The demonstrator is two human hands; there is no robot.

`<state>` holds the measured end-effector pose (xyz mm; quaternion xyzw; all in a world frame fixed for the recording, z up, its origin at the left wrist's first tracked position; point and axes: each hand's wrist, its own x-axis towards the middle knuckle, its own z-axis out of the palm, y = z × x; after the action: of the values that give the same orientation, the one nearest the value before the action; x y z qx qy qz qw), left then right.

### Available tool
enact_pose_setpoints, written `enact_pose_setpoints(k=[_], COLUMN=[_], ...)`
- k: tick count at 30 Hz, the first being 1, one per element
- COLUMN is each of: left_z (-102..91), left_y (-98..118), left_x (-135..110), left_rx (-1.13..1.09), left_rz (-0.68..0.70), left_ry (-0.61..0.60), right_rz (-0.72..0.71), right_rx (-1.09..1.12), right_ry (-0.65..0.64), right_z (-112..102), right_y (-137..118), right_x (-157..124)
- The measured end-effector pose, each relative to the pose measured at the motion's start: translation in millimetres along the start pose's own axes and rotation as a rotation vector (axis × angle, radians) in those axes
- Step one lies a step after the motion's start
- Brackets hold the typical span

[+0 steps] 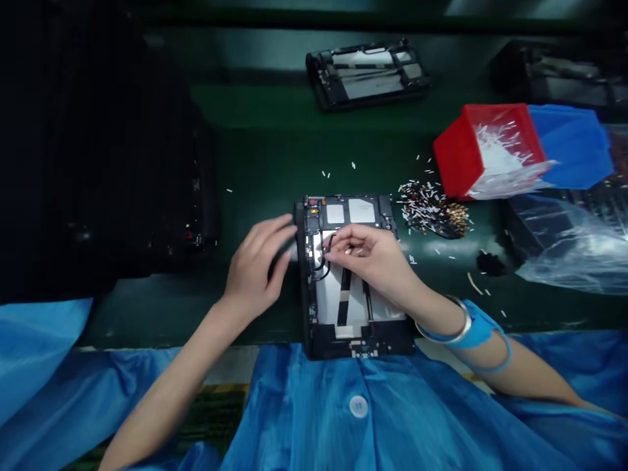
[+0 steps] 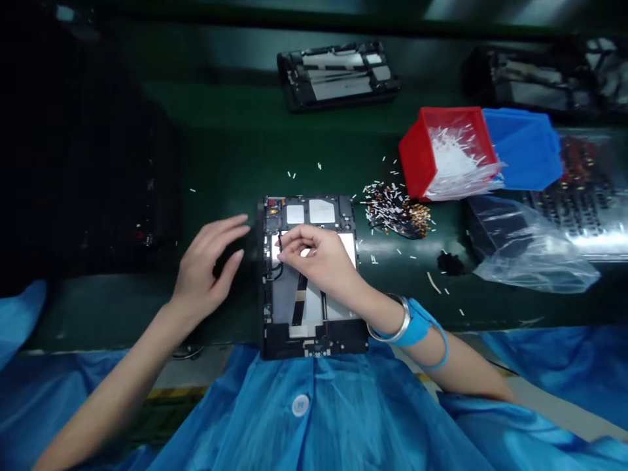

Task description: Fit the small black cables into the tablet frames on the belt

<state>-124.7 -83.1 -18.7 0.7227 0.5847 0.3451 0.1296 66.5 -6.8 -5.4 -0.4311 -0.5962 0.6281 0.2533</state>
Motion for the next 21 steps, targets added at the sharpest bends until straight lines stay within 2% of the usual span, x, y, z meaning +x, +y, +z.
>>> enact_pose_setpoints(k=[3,6,14,17,21], left_z=[-0.2,2.8,5.8,8.1,9.4], left_y=[3.0,4.9,7.7,10.0,13.4], left_x=[-33.2,-49.4,-50.0,-50.5,-48.7], left_rx=[0.054,0.156,0.351,0.401,0.411], left_rz=[0.154,0.259,0.298,0.296,0.294], left_ry=[-0.046,-0.107,-0.159,-0.141,-0.103], right_rz=[-0.059,-0.109,-0.143,-0.103,-0.089], right_rx=[-0.125,-0.231,-0.341,-0.349,-0.414], right_ry=[0.042,0.062,0.057,0.054,-0.020], right_z=[2.9,3.1,3.9,1.5,-2.9], right_y=[3.7,4.7,0.5,-3.9,-8.9], right_x=[0.0,1.6,4.1,5.3,11.5])
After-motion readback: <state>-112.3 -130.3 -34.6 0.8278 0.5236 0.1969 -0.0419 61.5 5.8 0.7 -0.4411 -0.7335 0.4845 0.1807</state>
